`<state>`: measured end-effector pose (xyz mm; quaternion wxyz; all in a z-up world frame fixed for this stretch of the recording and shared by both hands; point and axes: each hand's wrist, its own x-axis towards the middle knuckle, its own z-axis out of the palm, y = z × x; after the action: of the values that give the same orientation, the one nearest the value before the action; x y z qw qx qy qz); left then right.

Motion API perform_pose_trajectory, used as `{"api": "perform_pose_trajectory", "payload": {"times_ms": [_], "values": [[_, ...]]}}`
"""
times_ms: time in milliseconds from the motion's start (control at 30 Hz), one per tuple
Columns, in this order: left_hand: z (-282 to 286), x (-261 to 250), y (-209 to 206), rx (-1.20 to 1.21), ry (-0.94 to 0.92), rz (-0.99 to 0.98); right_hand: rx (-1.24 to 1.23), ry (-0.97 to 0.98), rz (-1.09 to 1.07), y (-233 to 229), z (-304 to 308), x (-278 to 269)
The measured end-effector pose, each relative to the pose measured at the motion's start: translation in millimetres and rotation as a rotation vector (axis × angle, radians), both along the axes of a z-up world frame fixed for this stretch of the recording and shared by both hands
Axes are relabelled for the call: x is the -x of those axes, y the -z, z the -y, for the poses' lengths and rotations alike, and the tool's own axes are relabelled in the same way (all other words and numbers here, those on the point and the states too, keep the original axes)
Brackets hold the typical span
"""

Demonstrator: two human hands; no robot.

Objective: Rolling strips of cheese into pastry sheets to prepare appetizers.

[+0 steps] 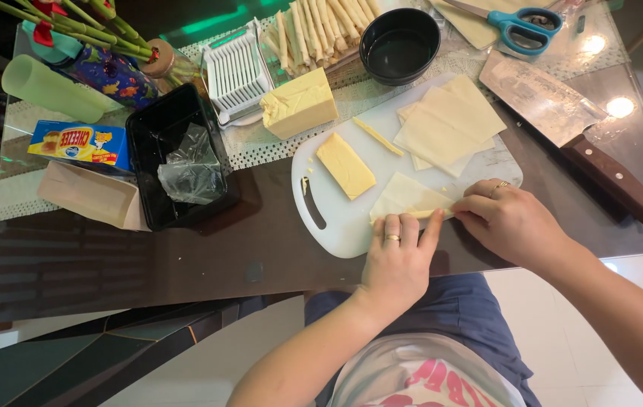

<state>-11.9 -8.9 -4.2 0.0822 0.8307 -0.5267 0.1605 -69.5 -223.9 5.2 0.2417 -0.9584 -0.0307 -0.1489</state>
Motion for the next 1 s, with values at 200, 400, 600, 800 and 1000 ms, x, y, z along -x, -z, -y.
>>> {"api": "perform_pose_trajectory", "payload": {"times_ms": [200,400,600,800,1000], "values": [[4,2,-5,-0.067,-0.035,0.027,0.096,-0.013,0.044,-1,-6,-1],[4,3,-6,-0.079,-0.038,0.041,0.013,-0.162,0.214,6,-7,-4],[-12,-15,4,0.142,0.046,-0.179,0.116,-0.175,0.242,0,-16,1],[-36,-40,-7,0.334,0.036,-0.304,0.307,-0.174,0.184,-1,-20,4],[-42,-47,-3,0.367,0.062,-0.265,0.321,-0.285,0.156,-2,-15,-9]]}}
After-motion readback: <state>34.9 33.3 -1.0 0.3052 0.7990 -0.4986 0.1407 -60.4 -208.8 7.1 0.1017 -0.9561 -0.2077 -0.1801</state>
